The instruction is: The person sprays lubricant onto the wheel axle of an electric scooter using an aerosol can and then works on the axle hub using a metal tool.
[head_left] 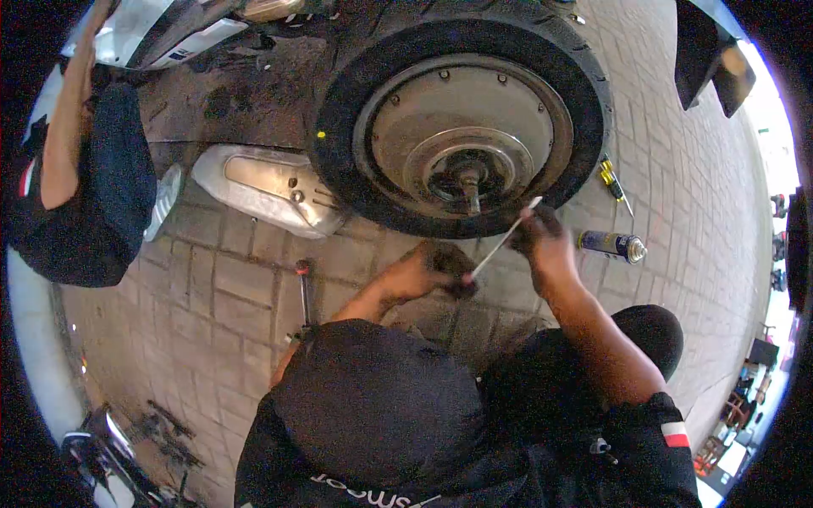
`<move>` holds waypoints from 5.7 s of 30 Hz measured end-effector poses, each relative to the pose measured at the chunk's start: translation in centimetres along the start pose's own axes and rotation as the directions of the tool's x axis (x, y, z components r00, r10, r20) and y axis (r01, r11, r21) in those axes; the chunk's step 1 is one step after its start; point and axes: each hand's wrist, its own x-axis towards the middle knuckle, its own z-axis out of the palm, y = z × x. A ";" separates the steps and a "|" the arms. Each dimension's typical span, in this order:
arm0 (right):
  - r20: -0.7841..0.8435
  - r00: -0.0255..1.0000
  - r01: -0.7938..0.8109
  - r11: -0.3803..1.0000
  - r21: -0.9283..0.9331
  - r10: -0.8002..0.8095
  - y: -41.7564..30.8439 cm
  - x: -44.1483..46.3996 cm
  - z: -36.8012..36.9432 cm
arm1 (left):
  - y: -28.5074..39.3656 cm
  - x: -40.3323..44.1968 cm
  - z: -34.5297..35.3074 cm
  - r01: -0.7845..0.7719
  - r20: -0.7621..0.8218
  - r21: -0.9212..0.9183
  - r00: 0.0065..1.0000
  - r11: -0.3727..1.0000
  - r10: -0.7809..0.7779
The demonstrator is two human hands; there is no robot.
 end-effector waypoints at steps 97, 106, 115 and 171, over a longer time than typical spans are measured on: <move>0.566 0.765 -0.327 0.943 -0.067 0.306 -0.9 -0.3 6.8 | 3.7 -4.5 1.4 0.146 -0.294 -0.291 0.927 0.946 -0.233; 0.482 0.827 -0.255 0.957 -0.137 0.289 2.3 1.1 7.4 | 4.6 -5.0 2.5 0.070 -0.240 -0.517 0.945 0.853 -0.223; 0.117 0.992 0.091 0.903 -0.420 -0.046 2.0 1.1 9.0 | 2.8 -5.9 1.5 0.138 -0.213 -0.234 0.959 0.963 -0.189; 0.344 0.800 -0.030 0.606 -0.795 0.491 -7.9 -8.6 -1.6 | 5.0 1.9 4.2 0.089 -0.053 -0.551 0.989 0.830 -0.141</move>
